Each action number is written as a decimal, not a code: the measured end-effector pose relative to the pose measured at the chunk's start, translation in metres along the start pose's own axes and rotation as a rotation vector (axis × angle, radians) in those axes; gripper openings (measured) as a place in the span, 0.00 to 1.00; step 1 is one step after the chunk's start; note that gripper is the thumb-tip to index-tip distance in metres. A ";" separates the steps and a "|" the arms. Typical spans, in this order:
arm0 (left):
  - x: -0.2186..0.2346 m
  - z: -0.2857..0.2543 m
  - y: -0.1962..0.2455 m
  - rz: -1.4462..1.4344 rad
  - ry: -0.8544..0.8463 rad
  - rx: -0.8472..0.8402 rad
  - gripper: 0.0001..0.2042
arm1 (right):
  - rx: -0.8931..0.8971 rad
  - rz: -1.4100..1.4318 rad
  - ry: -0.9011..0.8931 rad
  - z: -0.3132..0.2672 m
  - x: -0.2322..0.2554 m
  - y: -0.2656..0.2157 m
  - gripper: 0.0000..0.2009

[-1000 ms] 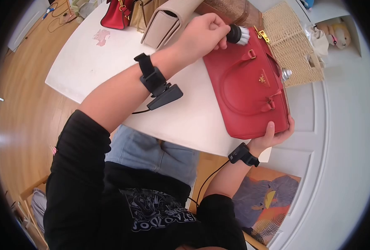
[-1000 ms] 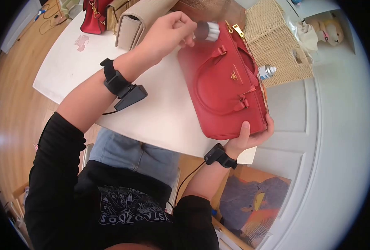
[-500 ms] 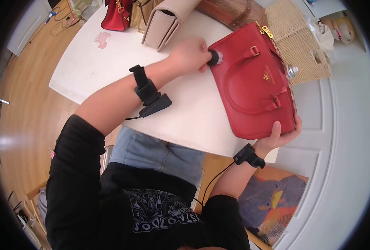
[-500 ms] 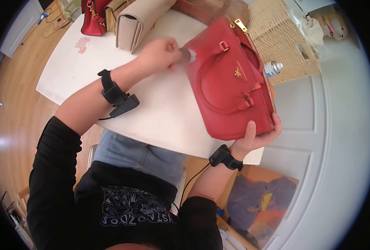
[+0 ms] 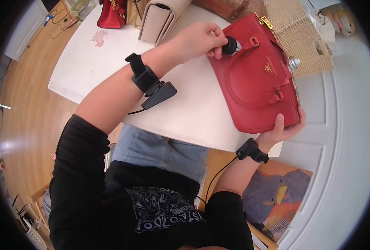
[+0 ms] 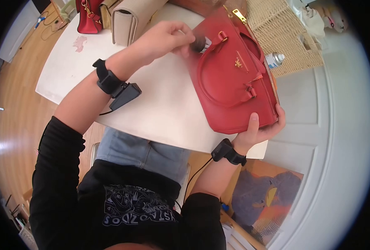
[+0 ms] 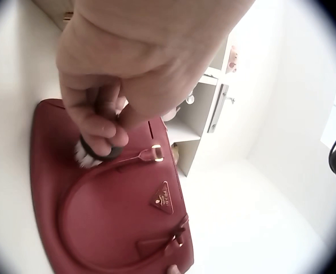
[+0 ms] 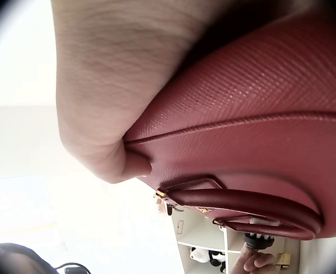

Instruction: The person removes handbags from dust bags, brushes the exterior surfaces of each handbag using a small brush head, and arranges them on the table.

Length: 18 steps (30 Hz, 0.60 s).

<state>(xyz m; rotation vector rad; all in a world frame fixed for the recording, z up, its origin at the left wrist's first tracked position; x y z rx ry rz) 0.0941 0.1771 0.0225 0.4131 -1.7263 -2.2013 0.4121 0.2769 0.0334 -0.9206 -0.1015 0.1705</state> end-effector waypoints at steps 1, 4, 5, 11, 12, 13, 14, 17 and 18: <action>-0.003 -0.002 -0.001 -0.001 -0.002 -0.003 0.10 | 0.003 -0.001 0.001 0.002 0.002 0.000 0.33; -0.014 -0.020 -0.009 0.343 -0.155 0.182 0.08 | 0.046 -0.036 -0.024 0.006 0.004 0.002 0.33; -0.013 -0.017 -0.009 0.344 -0.158 0.184 0.08 | 0.039 -0.018 -0.026 0.007 0.003 0.002 0.33; -0.002 -0.006 0.016 0.290 0.168 -0.014 0.09 | 0.012 -0.014 -0.012 0.004 0.005 0.003 0.34; -0.001 -0.006 0.009 0.485 0.037 0.110 0.09 | 0.023 -0.022 -0.022 0.005 0.005 0.004 0.34; 0.000 -0.007 0.001 0.677 -0.096 0.238 0.09 | 0.025 -0.020 -0.016 0.005 0.006 0.006 0.34; 0.005 -0.007 -0.005 0.678 -0.097 0.238 0.09 | 0.032 -0.028 -0.021 0.005 0.007 0.006 0.33; 0.008 -0.008 0.001 0.685 0.037 0.049 0.09 | 0.028 -0.036 -0.018 0.005 0.006 0.006 0.33; 0.006 -0.011 0.007 0.472 0.154 -0.037 0.08 | 0.027 -0.030 -0.014 0.004 0.006 0.006 0.33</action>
Point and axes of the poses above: each hand's wrist, its own z-axis towards the middle knuckle, its own x-axis out of the back of the hand, y = z × x, the point moved 2 cm from there along z, towards the middle knuckle, and after that the axes turned 8 degrees about -x, right-handed, at the moved point
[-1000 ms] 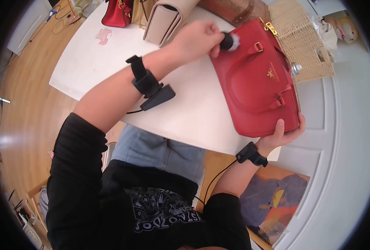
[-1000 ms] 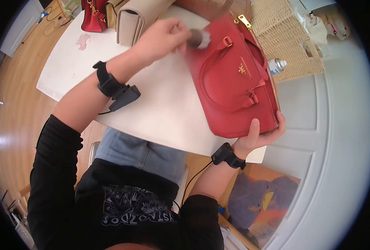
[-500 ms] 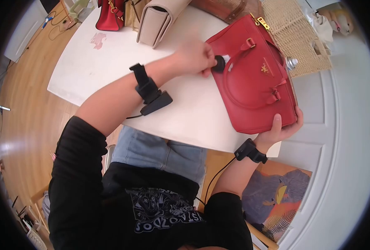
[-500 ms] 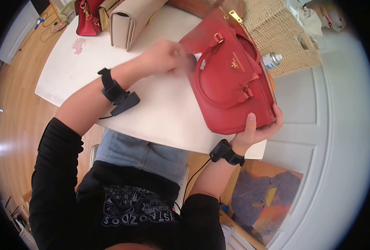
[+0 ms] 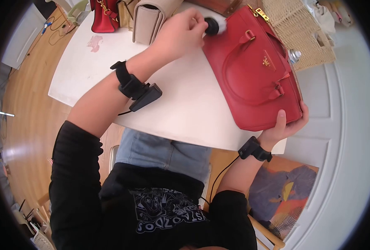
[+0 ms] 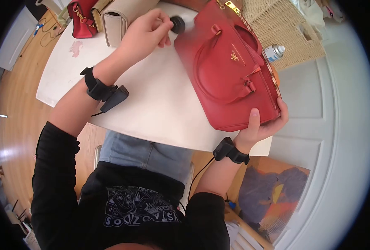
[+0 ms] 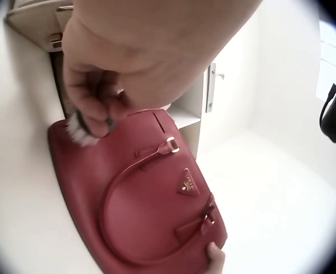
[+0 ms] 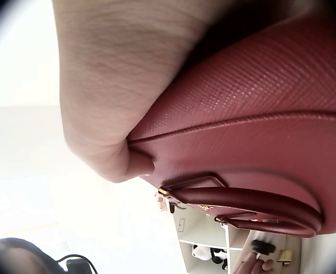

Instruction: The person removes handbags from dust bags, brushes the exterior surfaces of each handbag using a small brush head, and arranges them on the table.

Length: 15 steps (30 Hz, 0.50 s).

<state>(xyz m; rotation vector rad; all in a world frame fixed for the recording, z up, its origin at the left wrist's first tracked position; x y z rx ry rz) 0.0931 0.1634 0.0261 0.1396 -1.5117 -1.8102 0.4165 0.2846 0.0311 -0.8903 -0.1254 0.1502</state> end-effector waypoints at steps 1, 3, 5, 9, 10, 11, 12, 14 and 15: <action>0.003 -0.001 0.004 -0.214 0.136 -0.040 0.08 | -0.001 0.001 0.001 0.000 0.000 0.001 0.33; 0.000 0.001 -0.008 -0.144 0.109 -0.089 0.09 | 0.003 0.007 -0.017 0.002 0.001 0.001 0.33; -0.008 0.001 -0.018 0.273 -0.371 0.127 0.09 | 0.019 -0.001 -0.016 0.002 0.002 0.002 0.33; 0.006 0.007 -0.003 -0.102 -0.007 0.074 0.07 | 0.016 -0.004 -0.003 0.001 0.002 0.001 0.33; 0.003 0.009 -0.006 -0.167 0.074 0.031 0.07 | 0.016 -0.002 0.001 0.000 0.003 0.002 0.33; 0.001 0.007 -0.009 -0.165 0.076 0.027 0.07 | -0.016 0.022 -0.005 0.001 0.004 0.003 0.33; 0.000 0.006 -0.011 -0.070 -0.012 0.038 0.07 | -0.045 0.047 -0.013 0.002 0.005 0.004 0.33; -0.005 0.000 -0.025 0.324 -0.330 -0.129 0.06 | -0.091 0.114 -0.029 0.002 0.006 0.004 0.34; -0.003 -0.001 -0.025 0.321 -0.323 -0.131 0.06 | -0.147 0.175 -0.047 0.004 0.006 0.004 0.35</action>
Point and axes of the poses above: each hand's wrist, its own z-axis towards the middle knuckle, its own x-axis out of the back of the hand, y = z × x, the point moved 2 cm from there along z, towards the middle knuckle, and after that the axes turned 8 degrees about -x, right-handed, at the moved point
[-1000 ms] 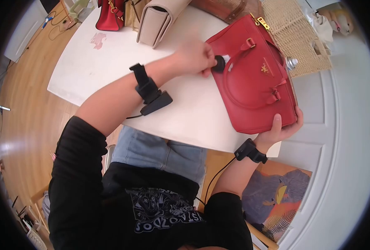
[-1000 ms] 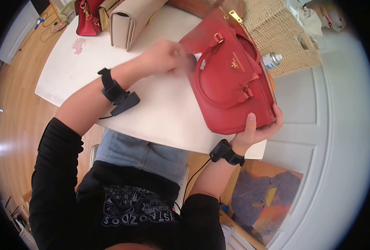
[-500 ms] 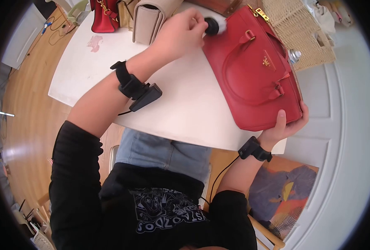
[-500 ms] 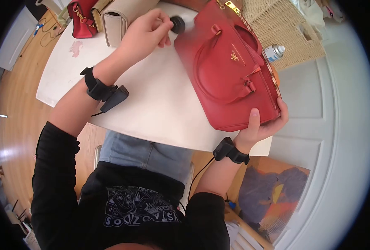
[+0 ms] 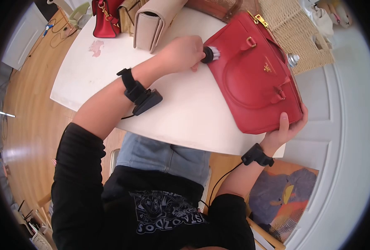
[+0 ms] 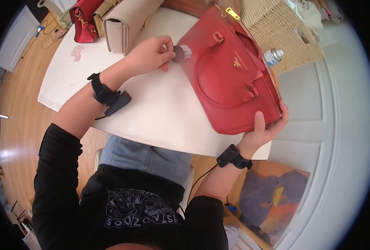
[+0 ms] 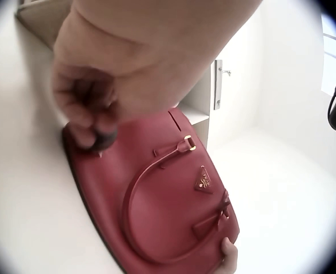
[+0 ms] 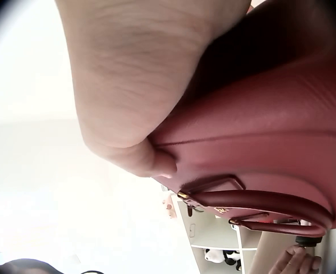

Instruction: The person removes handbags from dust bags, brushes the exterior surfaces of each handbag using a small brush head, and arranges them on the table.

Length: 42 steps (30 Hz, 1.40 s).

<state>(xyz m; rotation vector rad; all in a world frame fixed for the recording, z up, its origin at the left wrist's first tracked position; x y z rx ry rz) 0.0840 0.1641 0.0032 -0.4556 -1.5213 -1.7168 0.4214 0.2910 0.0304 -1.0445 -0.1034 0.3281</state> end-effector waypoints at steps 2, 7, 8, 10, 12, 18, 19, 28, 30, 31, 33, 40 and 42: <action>0.003 -0.008 -0.003 -0.186 0.014 0.095 0.06 | -0.010 -0.004 0.015 0.001 -0.002 0.000 0.34; 0.022 -0.022 0.002 -0.437 0.151 0.142 0.06 | 0.047 -0.128 0.106 0.006 0.007 0.007 0.30; 0.022 -0.024 0.003 -0.474 0.219 0.137 0.07 | 0.039 -0.160 0.129 0.007 0.008 0.006 0.29; 0.016 -0.028 -0.001 -0.445 0.198 0.097 0.06 | 0.040 -0.198 0.153 0.011 0.016 0.005 0.28; 0.003 -0.034 -0.015 -0.416 0.181 0.049 0.06 | 0.029 -0.151 0.158 0.014 0.031 0.015 0.28; -0.016 -0.046 -0.034 -0.631 0.006 0.057 0.06 | 0.080 -0.079 0.099 0.021 0.062 0.032 0.27; -0.015 -0.048 -0.032 -0.637 0.004 0.065 0.06 | 0.072 -0.084 0.095 0.023 0.071 0.036 0.27; -0.002 -0.052 -0.023 -0.963 0.016 0.142 0.08 | 0.039 0.008 0.094 0.024 0.080 0.039 0.26; 0.000 -0.052 -0.020 -1.016 0.007 0.134 0.08 | 0.058 0.031 0.070 0.023 0.081 0.040 0.25; 0.001 -0.052 -0.018 -1.014 0.005 0.132 0.08 | 0.059 0.032 0.073 0.023 0.082 0.040 0.25; 0.004 -0.053 -0.014 -1.035 0.028 0.079 0.08 | 0.063 0.041 0.070 0.023 0.084 0.042 0.26; 0.001 -0.050 -0.001 -1.038 0.004 0.002 0.08 | 0.068 0.063 0.028 0.023 0.091 0.043 0.28; -0.009 -0.050 -0.006 -0.790 -0.024 0.050 0.07 | 0.065 0.087 0.014 0.023 0.089 0.044 0.29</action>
Point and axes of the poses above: each hand's wrist, its own z-axis towards the middle knuckle, its own x-axis out of the back of the hand, y = z × x, the point moved 2 cm from there along z, towards the middle knuckle, and after that the axes turned 8 degrees about -x, right-handed, at the moved point
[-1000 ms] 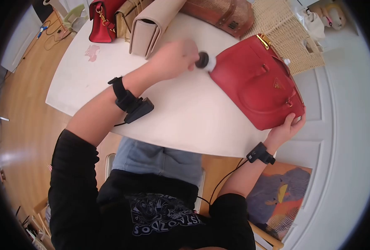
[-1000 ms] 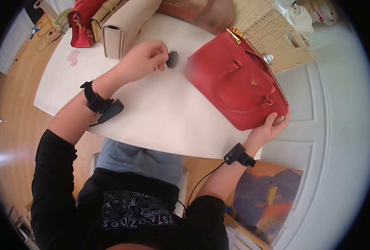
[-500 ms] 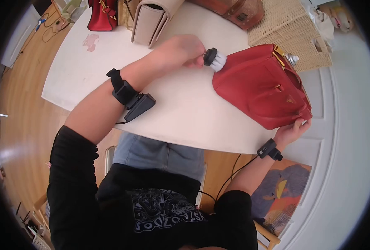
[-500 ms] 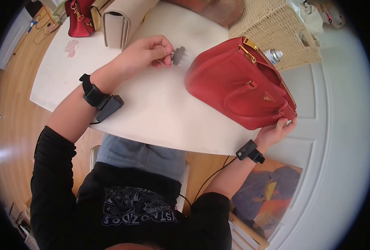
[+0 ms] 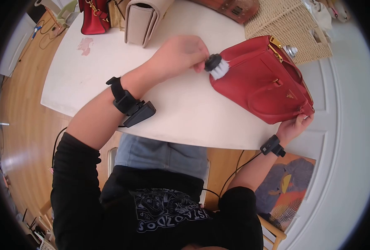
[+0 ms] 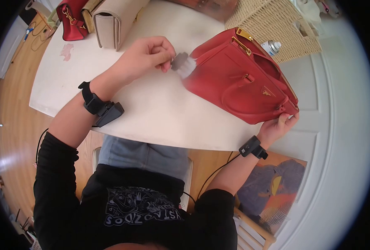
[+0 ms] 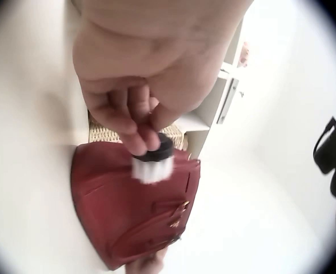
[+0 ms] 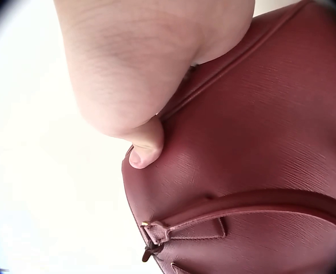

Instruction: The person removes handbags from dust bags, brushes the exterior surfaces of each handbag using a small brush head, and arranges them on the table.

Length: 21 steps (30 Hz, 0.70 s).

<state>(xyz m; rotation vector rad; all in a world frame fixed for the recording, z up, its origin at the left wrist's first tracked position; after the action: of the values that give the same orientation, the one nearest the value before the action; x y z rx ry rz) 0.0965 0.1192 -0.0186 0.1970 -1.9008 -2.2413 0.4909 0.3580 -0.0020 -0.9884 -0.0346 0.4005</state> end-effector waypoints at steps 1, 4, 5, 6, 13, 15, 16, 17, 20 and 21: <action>0.000 0.000 0.001 -0.003 0.002 0.002 0.07 | -0.002 -0.002 -0.002 0.000 0.000 0.000 0.29; 0.005 0.001 0.008 -0.229 0.123 -0.108 0.07 | -0.007 0.001 0.012 0.000 -0.002 0.000 0.29; 0.006 0.001 0.005 -0.246 0.127 -0.145 0.07 | -0.002 -0.001 0.008 0.000 -0.002 0.000 0.29; 0.006 0.001 0.003 -0.264 0.133 -0.182 0.07 | 0.003 -0.004 0.002 0.000 -0.002 0.000 0.29; 0.000 -0.001 0.014 -0.014 0.073 -0.041 0.07 | -0.009 -0.018 0.000 0.002 0.004 0.002 0.29; -0.002 0.000 0.014 -0.233 0.188 -0.193 0.06 | -0.024 -0.002 -0.033 0.002 0.003 0.001 0.29; -0.003 -0.001 0.010 -0.236 0.190 -0.191 0.06 | -0.026 -0.004 -0.035 0.002 0.002 0.000 0.29; -0.004 -0.001 0.001 -0.033 0.113 -0.123 0.06 | -0.025 0.005 -0.036 0.001 0.000 -0.001 0.29; -0.002 -0.003 0.000 0.169 0.057 -0.043 0.07 | -0.027 0.021 -0.047 0.002 -0.002 -0.001 0.29; 0.000 -0.002 0.003 0.170 0.072 -0.026 0.07 | -0.036 0.027 -0.050 0.002 -0.002 -0.001 0.29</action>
<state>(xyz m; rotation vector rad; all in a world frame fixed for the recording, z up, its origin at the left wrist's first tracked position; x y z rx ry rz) 0.0967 0.1164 -0.0161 0.1067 -1.7799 -2.1171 0.4891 0.3587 0.0005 -1.0150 -0.0734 0.4504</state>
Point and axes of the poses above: each hand's wrist, its own z-axis towards the middle knuckle, its own x-axis out of the back of the hand, y = z × x, the point moved 2 cm from there along z, towards the middle knuckle, and after that the axes turned 8 degrees about -x, right-handed, at the moved point
